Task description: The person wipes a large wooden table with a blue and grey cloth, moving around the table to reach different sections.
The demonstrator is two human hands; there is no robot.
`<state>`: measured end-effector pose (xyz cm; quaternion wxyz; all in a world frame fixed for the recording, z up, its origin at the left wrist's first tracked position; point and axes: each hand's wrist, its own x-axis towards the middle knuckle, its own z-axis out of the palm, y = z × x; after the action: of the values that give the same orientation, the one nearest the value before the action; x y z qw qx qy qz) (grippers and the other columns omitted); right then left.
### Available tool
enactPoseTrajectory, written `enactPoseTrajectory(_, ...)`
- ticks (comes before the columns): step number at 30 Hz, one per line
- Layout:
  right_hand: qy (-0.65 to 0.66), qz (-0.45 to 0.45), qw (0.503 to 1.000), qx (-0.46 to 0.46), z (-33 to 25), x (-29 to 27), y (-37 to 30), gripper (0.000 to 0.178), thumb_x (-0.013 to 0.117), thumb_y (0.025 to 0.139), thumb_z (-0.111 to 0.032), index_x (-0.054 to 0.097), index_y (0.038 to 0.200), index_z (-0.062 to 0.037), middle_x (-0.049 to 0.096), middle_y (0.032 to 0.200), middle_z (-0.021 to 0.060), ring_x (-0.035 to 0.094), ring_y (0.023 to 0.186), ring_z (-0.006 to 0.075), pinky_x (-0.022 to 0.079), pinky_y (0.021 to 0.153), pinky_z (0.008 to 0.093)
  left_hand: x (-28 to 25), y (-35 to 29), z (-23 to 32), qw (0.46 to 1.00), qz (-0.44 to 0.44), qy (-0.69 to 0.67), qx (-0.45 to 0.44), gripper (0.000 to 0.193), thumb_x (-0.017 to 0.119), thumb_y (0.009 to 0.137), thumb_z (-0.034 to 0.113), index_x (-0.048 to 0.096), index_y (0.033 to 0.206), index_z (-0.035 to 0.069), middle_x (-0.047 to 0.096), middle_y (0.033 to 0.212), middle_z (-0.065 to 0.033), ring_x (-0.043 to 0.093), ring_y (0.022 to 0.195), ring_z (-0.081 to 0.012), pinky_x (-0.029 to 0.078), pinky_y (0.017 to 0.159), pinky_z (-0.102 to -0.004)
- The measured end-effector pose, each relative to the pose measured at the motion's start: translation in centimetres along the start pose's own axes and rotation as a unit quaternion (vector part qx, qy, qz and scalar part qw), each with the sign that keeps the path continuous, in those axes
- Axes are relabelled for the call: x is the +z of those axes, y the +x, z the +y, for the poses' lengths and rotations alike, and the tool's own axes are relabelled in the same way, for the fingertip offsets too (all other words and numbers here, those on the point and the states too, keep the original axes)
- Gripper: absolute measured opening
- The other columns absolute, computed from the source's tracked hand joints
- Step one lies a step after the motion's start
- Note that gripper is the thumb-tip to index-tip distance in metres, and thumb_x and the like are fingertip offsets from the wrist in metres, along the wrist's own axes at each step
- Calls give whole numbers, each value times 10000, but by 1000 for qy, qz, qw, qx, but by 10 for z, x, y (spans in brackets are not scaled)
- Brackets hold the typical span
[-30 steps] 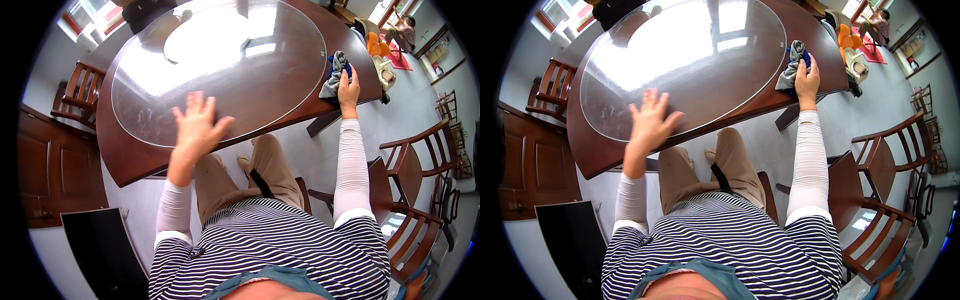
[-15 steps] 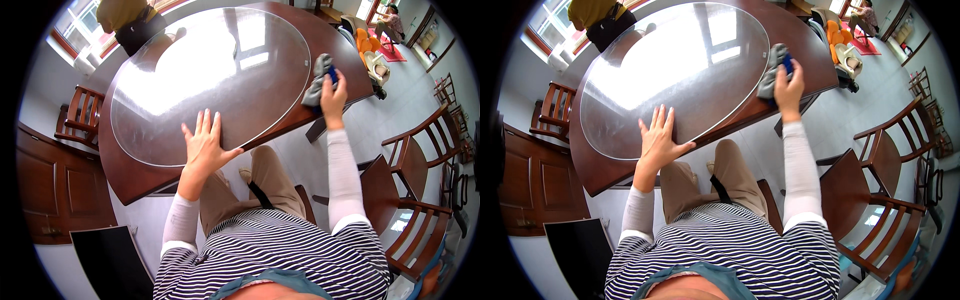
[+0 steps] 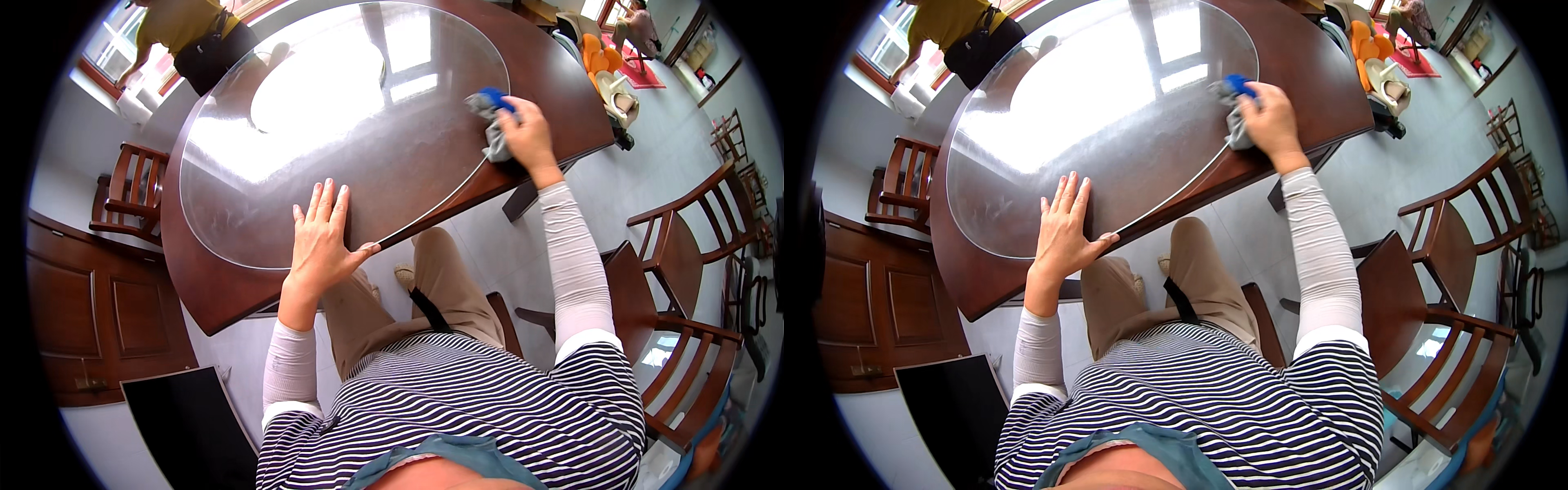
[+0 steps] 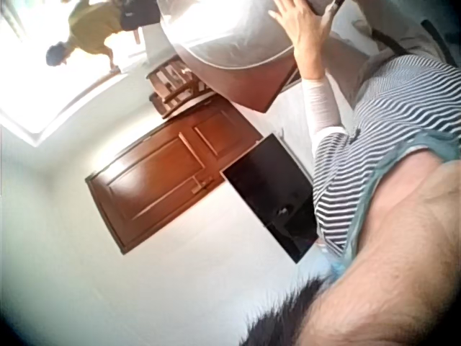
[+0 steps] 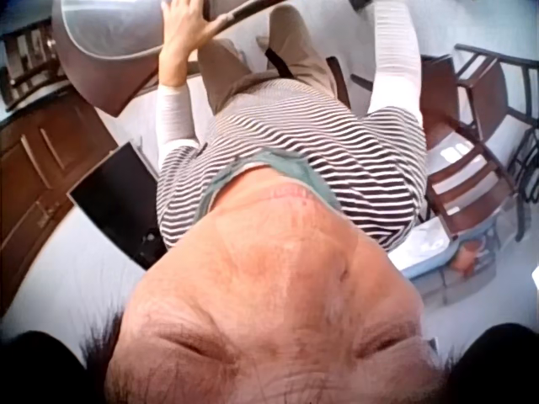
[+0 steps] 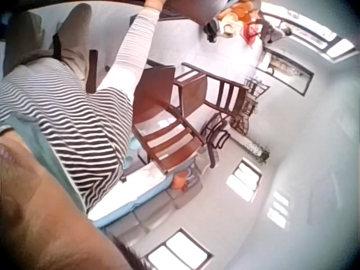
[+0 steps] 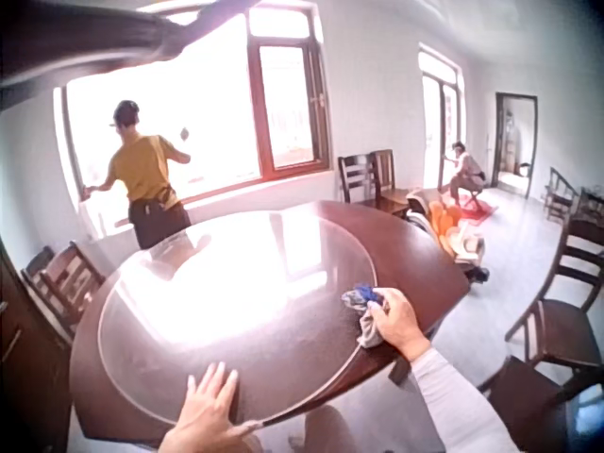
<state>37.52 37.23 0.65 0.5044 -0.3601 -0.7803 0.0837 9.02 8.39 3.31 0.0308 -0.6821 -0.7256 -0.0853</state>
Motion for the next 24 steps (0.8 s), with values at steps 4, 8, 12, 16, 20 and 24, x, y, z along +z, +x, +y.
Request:
enactPoseTrajectory(4, 449, 95, 803, 381, -16, -30, -33, 354, 493, 1031, -339, 630, 1127, -26, 668, 1055, 71, 656, 949, 168, 534, 854, 349, -3, -9, -8, 1000, 15, 4, -7, 952, 810, 739, 476, 424, 1478, 18, 338, 1571, -237, 285, 1480, -393, 254, 1137, -651)
enactPoseTrajectory(8, 527, 63, 733, 426, -58, -33, -97, 383, 397, 1068, -392, 603, 1222, -107, 636, 1147, 26, 629, 1063, 154, 516, 949, 339, 3, -20, -24, 993, 75, -19, 86, 754, 819, 754, 377, 554, 1379, 50, 464, 1500, -195, 408, 1420, -371, 334, 1114, -616)
enactPoseTrajectory(12, 602, 3, 643, 474, -115, -23, -135, 397, 388, 1068, -411, 577, 1287, -140, 643, 1160, 26, 635, 1092, 168, 522, 971, 357, 4, -24, -22, 980, 124, -33, 152, 497, 776, 803, 218, 641, 1251, 50, 607, 1353, -161, 557, 1291, -357, 475, 1034, -529)
enactPoseTrajectory(16, 618, -61, 600, 505, -145, -12, -161, 360, 385, 1070, -374, 592, 1231, -127, 633, 1085, -16, 625, 1002, 123, 503, 921, 302, 8, -24, -26, 970, 157, -16, 183, 415, 739, 786, 141, 670, 1185, 52, 636, 1302, -147, 601, 1237, -338, 534, 974, -501)
enactPoseTrajectory(20, 612, -78, 600, 509, -156, -8, -164, 345, 380, 1069, -346, 614, 1191, -123, 632, 1002, -26, 615, 940, 104, 505, 872, 287, 11, -27, -31, 971, 157, -19, 182, 498, 688, 707, 5, 664, 1203, 41, 638, 1306, -151, 602, 1240, -347, 523, 1009, -485)
enactPoseTrajectory(24, 594, -54, 593, 542, -170, -10, -150, 334, 370, 1067, -337, 619, 1038, -117, 632, 924, -21, 607, 840, 98, 515, 767, 271, 9, -29, -36, 968, 149, -10, 203, 409, 643, 765, -7, 672, 1170, 40, 652, 1284, -146, 627, 1209, -331, 563, 954, -441)
